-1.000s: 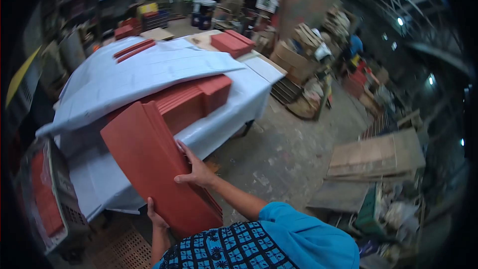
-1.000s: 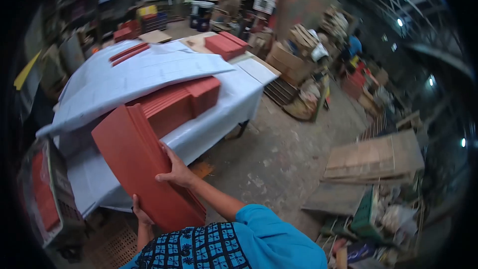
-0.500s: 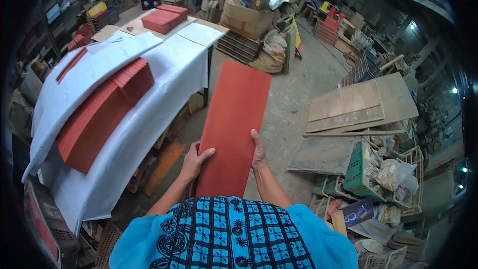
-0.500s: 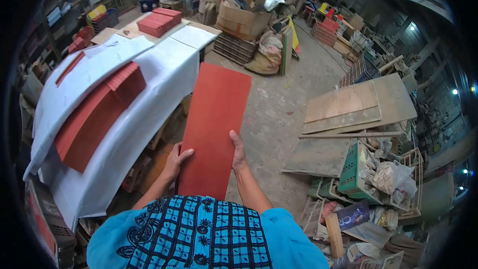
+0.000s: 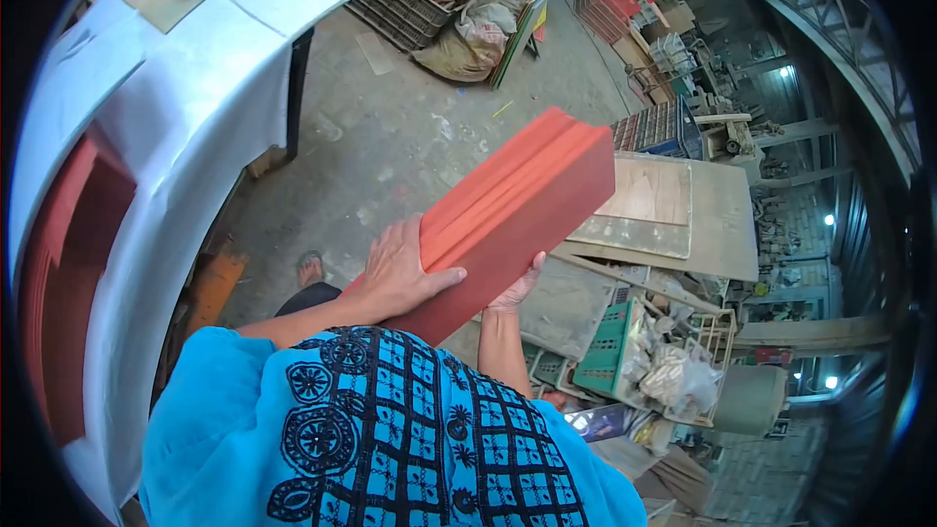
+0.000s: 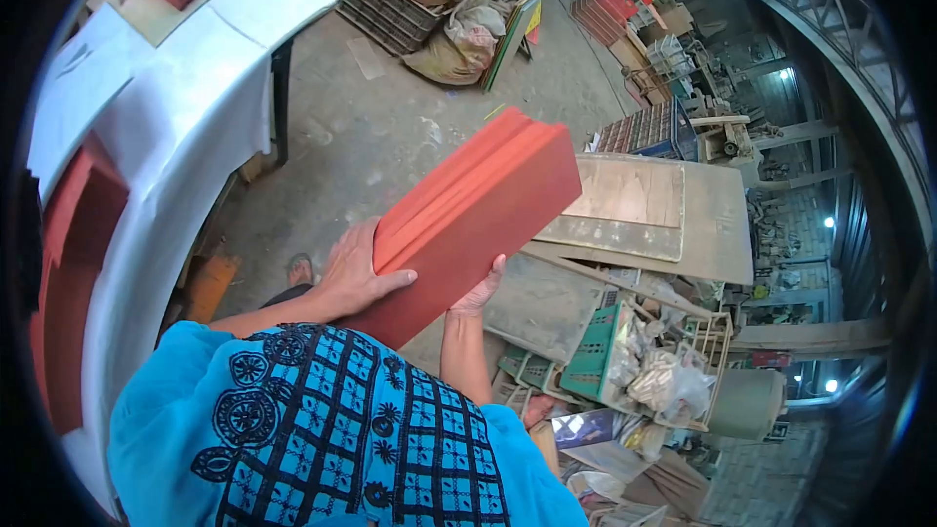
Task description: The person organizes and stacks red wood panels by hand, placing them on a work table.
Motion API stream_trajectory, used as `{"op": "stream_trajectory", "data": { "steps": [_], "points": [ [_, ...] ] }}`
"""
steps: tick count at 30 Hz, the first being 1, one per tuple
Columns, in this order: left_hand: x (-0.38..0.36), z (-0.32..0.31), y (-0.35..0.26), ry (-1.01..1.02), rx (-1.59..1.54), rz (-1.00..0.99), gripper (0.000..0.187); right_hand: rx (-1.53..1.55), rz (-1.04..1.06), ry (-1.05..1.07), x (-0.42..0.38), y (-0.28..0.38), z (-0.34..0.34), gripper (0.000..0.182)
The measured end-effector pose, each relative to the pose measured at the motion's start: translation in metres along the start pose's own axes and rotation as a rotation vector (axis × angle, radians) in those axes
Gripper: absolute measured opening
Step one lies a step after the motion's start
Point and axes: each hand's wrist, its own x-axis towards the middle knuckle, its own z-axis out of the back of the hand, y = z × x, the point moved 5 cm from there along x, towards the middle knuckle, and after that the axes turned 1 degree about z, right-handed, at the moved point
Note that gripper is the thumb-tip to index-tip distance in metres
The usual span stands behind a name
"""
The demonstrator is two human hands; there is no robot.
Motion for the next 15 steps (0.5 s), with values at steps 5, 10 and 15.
{"op": "stream_trajectory", "data": {
  "steps": [5, 10, 15],
  "points": [
    [0.106, 0.001, -0.023, 0.057, 0.052, -0.076, 0.097, 0.087, 0.070, -0.016, 0.091, 0.022, -0.006, 0.070],
    [0.215, -0.003, -0.048, 0.106, 0.076, -0.130, 0.095, 0.062, 0.180, -0.006, 0.199, 0.046, -0.002, 0.070],
    [0.332, -0.004, -0.066, -0.131, 0.017, -0.118, 0.095, 0.118, 0.004, 0.121, 0.360, 0.066, 0.010, 0.071]
  ]
}}
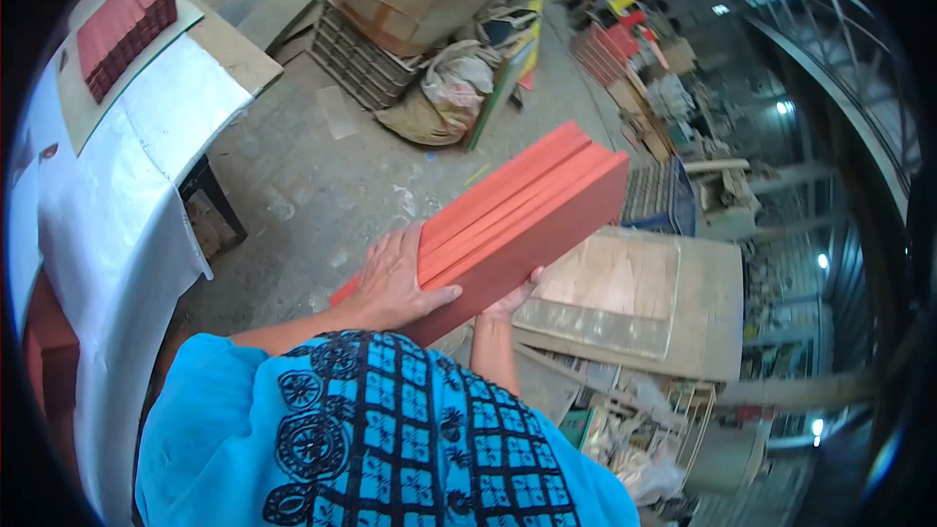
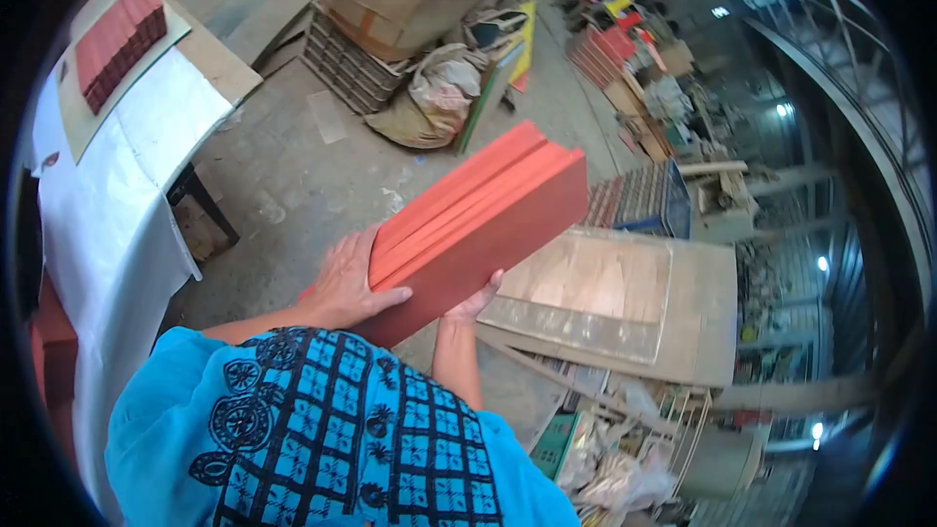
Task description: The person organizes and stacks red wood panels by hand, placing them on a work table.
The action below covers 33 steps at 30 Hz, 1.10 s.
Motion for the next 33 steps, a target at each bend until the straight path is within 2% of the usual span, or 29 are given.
{"op": "stream_trajectory", "data": {
  "steps": [5, 10, 13, 16, 22, 25, 28, 31, 33],
  "points": [
    [0.068, 0.020, -0.005, -0.152, 0.037, 0.107, 0.096, -0.005, -0.201, 0.105, 0.112, -0.023, -0.046, 0.073],
    [0.126, 0.060, 0.026, -0.300, 0.071, 0.242, 0.095, 0.012, -0.409, 0.204, 0.214, -0.100, -0.077, 0.076],
    [0.165, 0.091, 0.056, -0.451, 0.097, 0.218, 0.093, 0.080, -0.589, 0.320, 0.272, -0.154, -0.100, 0.077],
    [0.199, 0.124, 0.065, -0.448, 0.122, 0.286, 0.092, 0.020, -0.533, 0.374, 0.330, -0.194, -0.119, 0.077],
    [0.256, 0.163, 0.081, -0.508, 0.154, 0.374, 0.090, 0.103, -0.722, 0.415, 0.400, -0.248, -0.154, 0.076],
    [0.289, 0.170, 0.093, -0.593, 0.199, 0.375, 0.089, 0.029, -0.670, 0.499, 0.443, -0.272, -0.154, 0.076],
    [0.327, 0.179, 0.103, -0.698, 0.246, 0.361, 0.088, 0.164, -0.863, 0.522, 0.489, -0.303, -0.151, 0.076],
    [0.368, 0.191, 0.103, -0.752, 0.296, 0.447, 0.087, 0.057, -0.850, 0.466, 0.532, -0.319, -0.176, 0.079],
    [0.386, 0.197, 0.100, -0.740, 0.295, 0.487, 0.085, 0.096, -0.927, 0.478, 0.548, -0.330, -0.185, 0.083]
  ]
}}
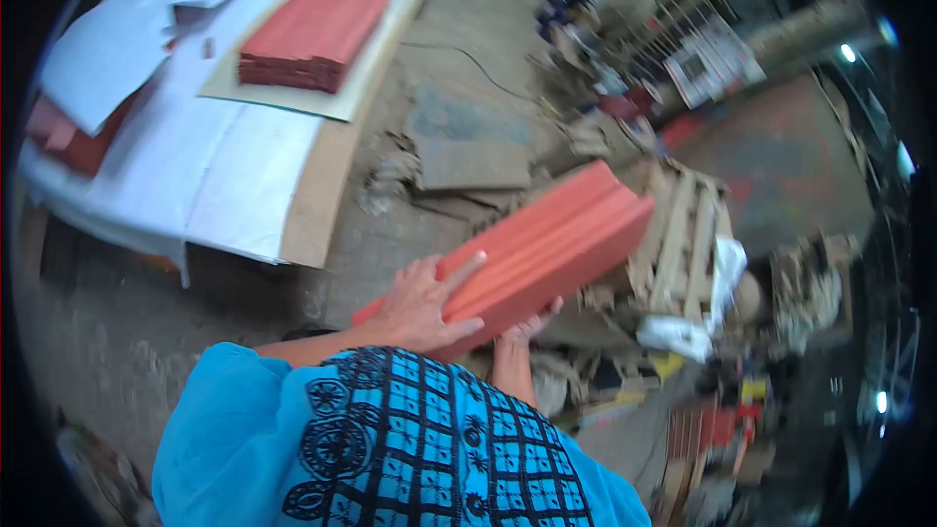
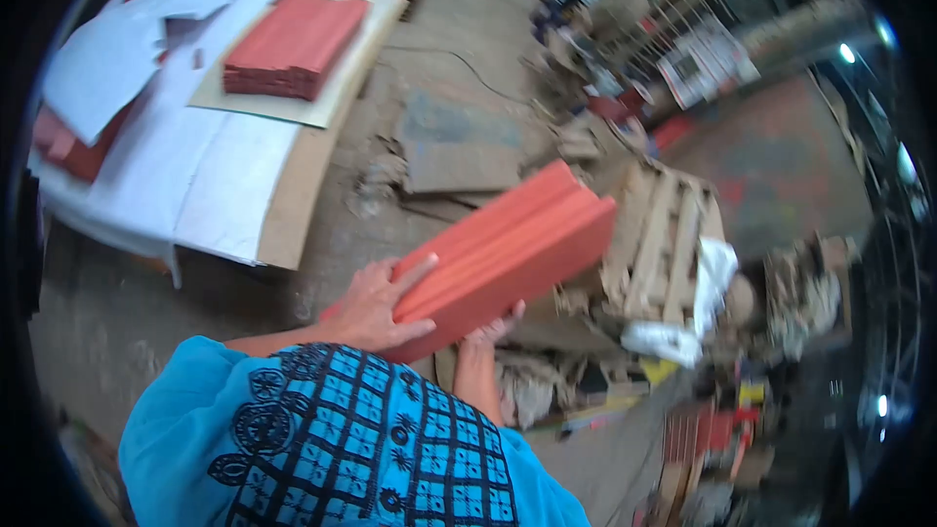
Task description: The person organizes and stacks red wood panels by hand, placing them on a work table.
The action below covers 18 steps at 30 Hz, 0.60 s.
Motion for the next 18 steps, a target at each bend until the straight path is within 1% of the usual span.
{"op": "stream_trajectory", "data": {
  "steps": [1, 2, 3, 5, 7, 8, 9, 10, 12, 13, 16, 18],
  "points": [
    [0.004, 0.000, -0.002, -0.009, 0.011, 0.042, 0.085, 0.026, -0.063, 0.020, 0.011, -0.001, -0.001, 0.084],
    [0.007, 0.000, -0.004, -0.036, 0.010, 0.055, 0.084, -0.015, -0.118, 0.043, 0.018, -0.004, -0.014, 0.091],
    [0.007, -0.002, -0.003, -0.065, 0.011, 0.080, 0.082, -0.018, -0.179, 0.096, 0.026, -0.010, -0.020, 0.093],
    [0.002, -0.005, 0.002, -0.119, 0.002, 0.170, 0.082, 0.036, -0.333, 0.131, 0.035, -0.023, -0.023, 0.092],
    [-0.011, -0.008, 0.008, -0.222, 0.013, 0.272, 0.082, 0.065, -0.468, 0.141, 0.044, -0.038, -0.014, 0.090],
    [-0.020, -0.005, 0.009, -0.263, 0.015, 0.305, 0.082, 0.092, -0.563, 0.189, 0.046, -0.048, -0.016, 0.088],
    [-0.031, 0.001, 0.011, -0.253, -0.054, 0.367, 0.082, 0.116, -0.642, 0.231, 0.048, -0.057, -0.019, 0.086],
    [-0.056, 0.012, 0.017, -0.351, -0.043, 0.439, 0.082, 0.148, -0.754, 0.288, 0.043, -0.086, -0.031, 0.085],
    [-0.085, 0.014, 0.024, -0.462, -0.054, 0.471, 0.082, 0.094, -0.777, 0.304, 0.038, -0.112, -0.042, 0.081],
    [-0.102, 0.021, 0.026, -0.520, -0.037, 0.485, 0.085, 0.061, -0.779, 0.308, 0.033, -0.125, -0.050, 0.080],
    [-0.162, 0.038, 0.032, -0.733, -0.105, 0.561, 0.089, 0.011, -0.906, 0.440, -0.007, -0.166, -0.096, 0.074],
    [-0.210, 0.048, 0.036, -0.840, -0.139, 0.643, 0.095, -0.029, -0.961, 0.514, -0.041, -0.200, -0.119, 0.071]
  ]
}}
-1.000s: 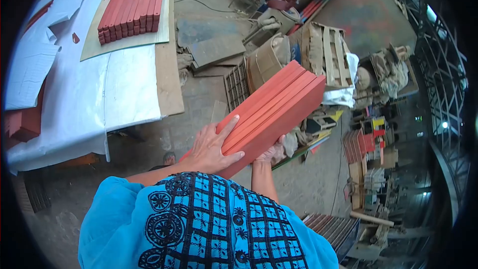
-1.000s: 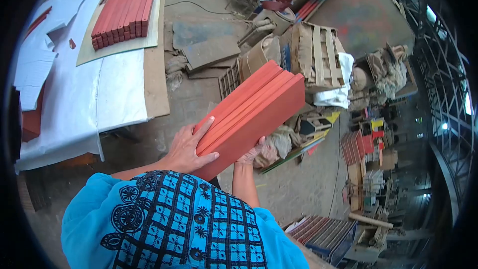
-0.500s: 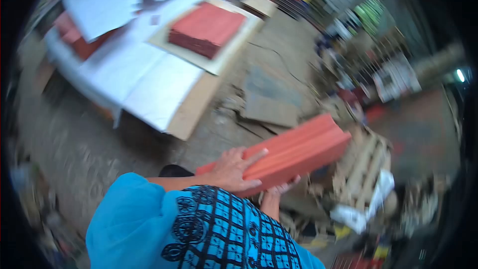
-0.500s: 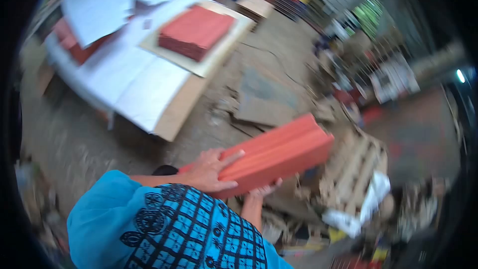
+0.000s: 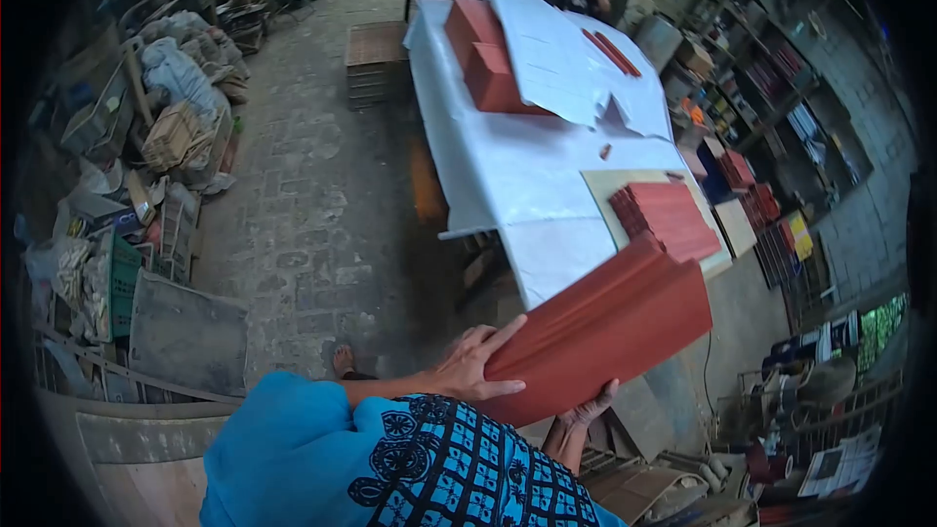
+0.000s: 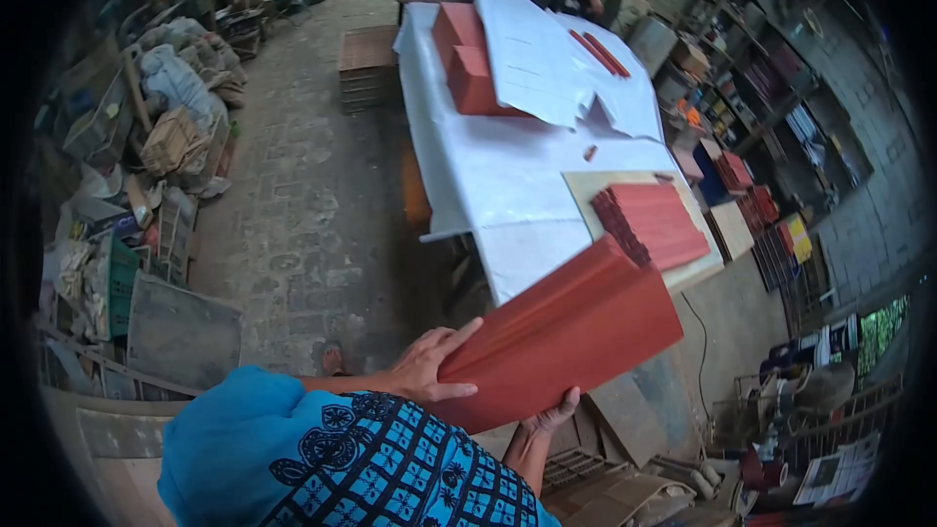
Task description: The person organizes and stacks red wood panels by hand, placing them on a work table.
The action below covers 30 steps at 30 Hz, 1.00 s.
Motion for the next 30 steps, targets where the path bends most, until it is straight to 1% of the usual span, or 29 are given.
{"op": "stream_trajectory", "data": {
  "steps": [3, 4, 6, 7, 9, 10, 11, 14, 18, 23, 26, 27, 30],
  "points": [
    [-0.025, 0.068, 0.045, -0.151, -0.050, 0.122, 0.104, -0.090, -0.072, 0.049, 0.031, -0.076, -0.039, 0.068],
    [-0.036, 0.090, 0.063, -0.211, -0.063, 0.138, 0.103, -0.115, -0.094, 0.057, 0.037, -0.108, -0.052, 0.068],
    [-0.058, 0.144, 0.098, -0.353, -0.077, 0.168, 0.101, -0.123, -0.236, 0.093, 0.050, -0.176, -0.094, 0.067],
    [-0.069, 0.173, 0.108, -0.392, -0.120, 0.215, 0.097, -0.129, -0.312, 0.120, 0.058, -0.211, -0.115, 0.066],
    [-0.086, 0.227, 0.133, -0.469, -0.136, 0.286, 0.095, -0.122, -0.446, 0.146, 0.078, -0.282, -0.141, 0.066],
    [-0.097, 0.248, 0.146, -0.504, -0.157, 0.324, 0.094, -0.131, -0.515, 0.152, 0.083, -0.315, -0.154, 0.066],
    [-0.105, 0.266, 0.167, -0.550, -0.174, 0.326, 0.090, -0.186, -0.533, 0.181, 0.088, -0.346, -0.168, 0.068],
    [-0.133, 0.323, 0.203, -0.640, -0.206, 0.448, 0.087, -0.219, -0.672, 0.224, 0.092, -0.429, -0.220, 0.069],
    [-0.150, 0.382, 0.257, -0.782, -0.257, 0.521, 0.085, -0.309, -0.807, 0.232, 0.112, -0.522, -0.254, 0.069],
    [-0.137, 0.450, 0.317, -0.955, -0.338, 0.538, 0.080, -0.327, -0.969, 0.287, 0.157, -0.620, -0.298, 0.067],
    [-0.110, 0.508, 0.358, -1.012, -0.269, 0.567, 0.076, -0.312, -0.962, 0.316, 0.202, -0.679, -0.332, 0.067],
    [-0.098, 0.528, 0.370, -1.045, -0.283, 0.488, 0.070, -0.299, -1.007, 0.312, 0.216, -0.700, -0.338, 0.066],
    [-0.064, 0.588, 0.390, -1.162, -0.342, 0.502, 0.066, -0.259, -1.147, 0.381, 0.271, -0.766, -0.389, 0.063]
  ]
}}
